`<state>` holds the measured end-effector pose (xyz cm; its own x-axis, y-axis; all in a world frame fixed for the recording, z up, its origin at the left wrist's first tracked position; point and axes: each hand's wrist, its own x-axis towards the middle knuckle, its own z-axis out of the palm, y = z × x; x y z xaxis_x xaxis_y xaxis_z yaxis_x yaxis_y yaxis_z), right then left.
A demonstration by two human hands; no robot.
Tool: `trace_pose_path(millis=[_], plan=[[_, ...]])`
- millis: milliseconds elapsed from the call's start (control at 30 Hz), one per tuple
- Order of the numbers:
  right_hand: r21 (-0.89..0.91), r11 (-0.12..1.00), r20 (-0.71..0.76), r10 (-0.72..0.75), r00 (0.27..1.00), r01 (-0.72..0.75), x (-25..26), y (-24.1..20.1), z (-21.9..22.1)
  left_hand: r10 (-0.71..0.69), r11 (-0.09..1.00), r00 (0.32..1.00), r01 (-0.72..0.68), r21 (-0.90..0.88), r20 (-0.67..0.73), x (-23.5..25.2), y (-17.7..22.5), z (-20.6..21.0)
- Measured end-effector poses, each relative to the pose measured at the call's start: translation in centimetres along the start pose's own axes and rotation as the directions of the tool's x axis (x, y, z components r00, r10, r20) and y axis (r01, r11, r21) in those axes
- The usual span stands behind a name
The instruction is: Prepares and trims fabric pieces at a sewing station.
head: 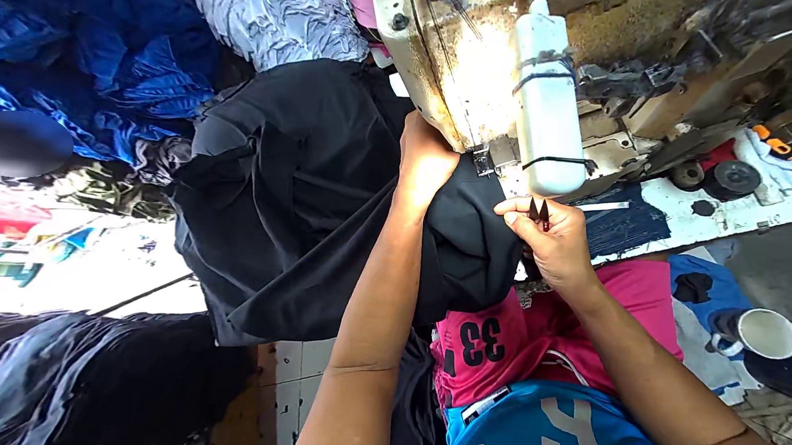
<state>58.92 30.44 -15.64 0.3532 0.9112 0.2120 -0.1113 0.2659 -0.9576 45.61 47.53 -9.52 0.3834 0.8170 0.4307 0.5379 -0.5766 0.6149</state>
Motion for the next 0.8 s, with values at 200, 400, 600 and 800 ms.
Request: trace_pose_path(millis=[200,400,600,800], plan=[[-0.126,0.988,-0.004,-0.088,0.996,0.087,-0.2,0.4,0.7,0.084,0.992,0.996,-0.080,0.099,-0.043,0.8,-1.3,1.3],[-0.174,0.979,0.302,-0.049,0.952,0.106,-6.2,2.9,0.8,0.090,0.992,0.946,-0.059,0.108,-0.311,-8.5,0.7,-0.7],[-0.359,0.920,0.233,-0.078,0.969,0.160,-5.5,2.3,-4.4,-0.267,0.954,0.957,0.279,0.111,-0.117,-19.5,-3.8,-3.6],[-0.314,0.893,0.190,-0.273,0.943,0.321,-3.4,-2.1,-2.9,-0.179,0.754,0.982,0.098,-0.649,-0.060,-15.3,1.7,-11.5]])
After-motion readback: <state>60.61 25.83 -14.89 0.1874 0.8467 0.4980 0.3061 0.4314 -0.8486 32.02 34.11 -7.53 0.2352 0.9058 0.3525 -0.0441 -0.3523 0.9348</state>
